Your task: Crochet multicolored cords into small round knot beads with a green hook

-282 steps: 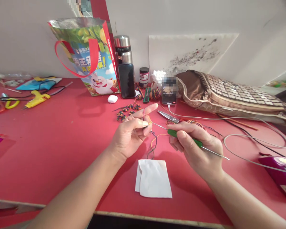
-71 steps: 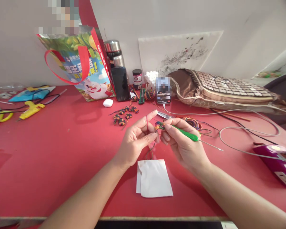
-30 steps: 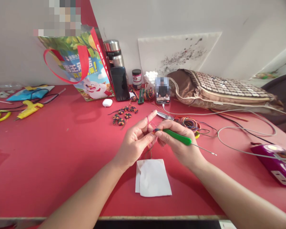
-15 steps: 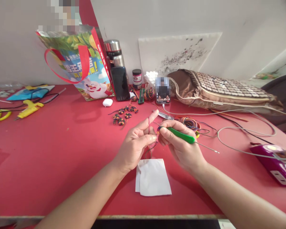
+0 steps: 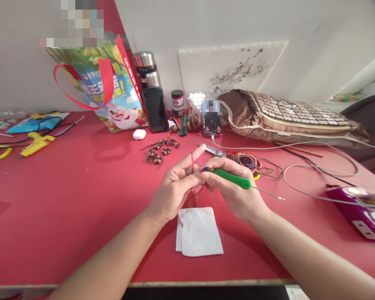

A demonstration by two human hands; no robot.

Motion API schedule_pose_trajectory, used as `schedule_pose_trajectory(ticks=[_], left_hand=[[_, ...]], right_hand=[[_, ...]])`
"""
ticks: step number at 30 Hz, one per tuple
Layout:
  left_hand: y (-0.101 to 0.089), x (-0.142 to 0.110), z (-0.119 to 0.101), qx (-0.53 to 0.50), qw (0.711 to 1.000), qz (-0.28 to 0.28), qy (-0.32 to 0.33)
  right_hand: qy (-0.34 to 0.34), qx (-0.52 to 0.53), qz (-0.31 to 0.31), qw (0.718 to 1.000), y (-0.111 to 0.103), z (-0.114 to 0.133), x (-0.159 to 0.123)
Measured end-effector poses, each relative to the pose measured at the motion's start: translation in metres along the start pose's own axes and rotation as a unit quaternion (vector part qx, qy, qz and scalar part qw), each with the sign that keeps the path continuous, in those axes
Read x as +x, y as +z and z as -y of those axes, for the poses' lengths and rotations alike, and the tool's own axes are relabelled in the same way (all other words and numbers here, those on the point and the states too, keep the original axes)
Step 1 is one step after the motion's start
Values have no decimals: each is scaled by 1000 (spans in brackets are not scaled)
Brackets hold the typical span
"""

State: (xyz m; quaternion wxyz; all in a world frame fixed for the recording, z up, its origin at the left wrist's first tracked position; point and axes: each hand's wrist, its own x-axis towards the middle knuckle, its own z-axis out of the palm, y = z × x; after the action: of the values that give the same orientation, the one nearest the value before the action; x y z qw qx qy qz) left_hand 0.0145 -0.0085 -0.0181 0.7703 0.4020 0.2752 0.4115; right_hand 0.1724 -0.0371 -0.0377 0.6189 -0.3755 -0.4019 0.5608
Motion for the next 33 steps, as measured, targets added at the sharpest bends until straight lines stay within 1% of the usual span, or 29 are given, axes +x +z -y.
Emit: schedule_pose_trajectory(ticks=[4,7,10,12,14,17,19,20,22,24,27,30,33], left_hand=[[0,-1,0,18,1000,6,2],[0,-3,0,20,1000,16,3],[1,-5,0,20,1000,11,-4],[1,-6,1,21,1000,5,-4],[0,-4,2,26,1000,2,3],[-5,-1,4,59,998,13,27],[-10,1,5,93,995,20,43],[-13,1,5,108,993,14,47],[-18,3,5,147,986,-2,75],[-21,4,5,174,979,-4,103],[-22,4,6,173,977,2,121],[-21,4,9,161,979,-8,126],[-21,5,12,166,976,-13,143]], right_hand=[[-16,-12,-2,1000,-4,2,-1],[4,19,-14,1000,-3,4,-3],[24,51,-33,998,-1,5,-3],[31,59,-36,997,0,4,-2],[33,58,-40,997,0,3,0],[27,50,-53,997,-3,2,5],[14,41,-58,997,-6,3,6],[7,34,-58,998,-7,4,7],[-5,18,-58,998,-9,5,7],[-12,1,-54,998,-10,6,6],[-32,-24,-41,998,-8,6,4],[-82,-65,-37,994,-6,5,4],[-125,-127,-36,983,-6,6,3]])
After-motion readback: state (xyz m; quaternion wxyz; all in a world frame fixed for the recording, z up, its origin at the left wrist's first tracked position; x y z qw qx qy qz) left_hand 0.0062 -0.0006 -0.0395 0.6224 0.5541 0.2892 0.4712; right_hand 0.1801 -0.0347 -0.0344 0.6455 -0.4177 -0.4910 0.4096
